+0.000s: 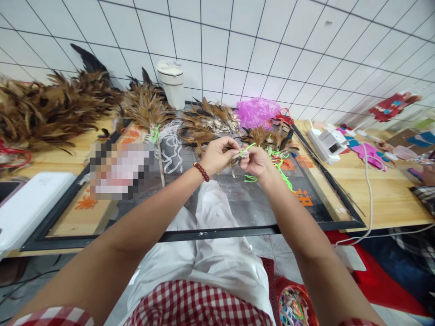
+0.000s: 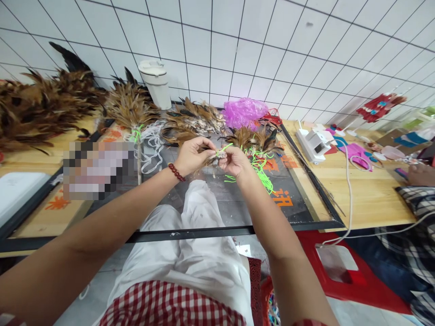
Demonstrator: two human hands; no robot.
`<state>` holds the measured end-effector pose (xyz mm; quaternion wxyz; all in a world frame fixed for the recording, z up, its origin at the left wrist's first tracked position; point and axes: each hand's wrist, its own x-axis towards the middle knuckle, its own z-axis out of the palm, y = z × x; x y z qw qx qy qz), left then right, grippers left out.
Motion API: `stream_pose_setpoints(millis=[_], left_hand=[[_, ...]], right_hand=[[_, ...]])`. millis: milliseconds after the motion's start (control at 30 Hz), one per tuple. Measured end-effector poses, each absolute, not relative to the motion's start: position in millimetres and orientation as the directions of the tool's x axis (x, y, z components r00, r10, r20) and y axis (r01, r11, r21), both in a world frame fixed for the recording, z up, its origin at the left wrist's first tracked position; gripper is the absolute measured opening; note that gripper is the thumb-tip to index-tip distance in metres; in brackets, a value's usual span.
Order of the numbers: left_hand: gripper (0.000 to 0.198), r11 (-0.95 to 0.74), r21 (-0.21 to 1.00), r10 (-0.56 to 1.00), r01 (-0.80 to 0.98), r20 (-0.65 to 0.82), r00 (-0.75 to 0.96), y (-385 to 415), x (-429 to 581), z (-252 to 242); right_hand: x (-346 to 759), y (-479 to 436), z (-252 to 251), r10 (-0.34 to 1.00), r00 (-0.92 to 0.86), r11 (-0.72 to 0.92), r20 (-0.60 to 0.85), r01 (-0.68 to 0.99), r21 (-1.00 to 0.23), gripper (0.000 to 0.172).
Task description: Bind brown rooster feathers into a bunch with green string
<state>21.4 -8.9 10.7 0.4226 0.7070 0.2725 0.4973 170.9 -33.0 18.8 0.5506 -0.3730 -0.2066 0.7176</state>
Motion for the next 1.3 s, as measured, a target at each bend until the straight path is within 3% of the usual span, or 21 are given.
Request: stream_pose_setpoints(millis=[100,233,433,533,700,867,1067,1300], left_hand=[[0.010,-0.598,0.801,0.756,0.030,0.551,0.354,-10,20,12],[0.011,-0.644,0.759,0.749,0.093,0.601,0.278,-14,21,10],[0.019,-0.283,0.930,0.854,-0.235,0.356,0.380,-21,29,16],[0.026,-0.202,0.945,0.908,-0.256,0.279,0.313,-22,33,16],[0.020,-0.128,0.938,0.968,-0.323,0.188,0.163,-15,35,7],[0.029,0.001,0.918,0.962,-0.396,0.108,0.252,-13,34,6],[0.031,-0.122,0.960,0.945,-0.250,0.189,0.268,-17,32,7],[0.020,0.143,0.944,0.957,-0.298,-0.055,0.286,-18,31,12]], right_hand=[[167,-34,20,0.933,-0.114,-0.322,-0.342,-0.689,-0.649,0.026],[161,-35,21,0.989,-0.034,-0.124,-0.147,-0.735,-0.667,0.032],[157,-35,18,0.983,0.146,0.177,0.112,-0.590,-0.788,0.030],[153,-36,15,0.957,0.210,0.279,0.199,-0.493,-0.824,0.028],[149,-36,12,0.963,0.195,0.257,0.186,-0.455,-0.853,0.027],[150,-34,10,0.960,0.222,0.261,0.173,-0.472,-0.842,0.028],[150,-34,7,0.959,0.228,0.261,0.167,-0.485,-0.834,0.027],[150,-36,9,0.959,0.245,0.250,0.140,-0.503,-0.827,0.025]])
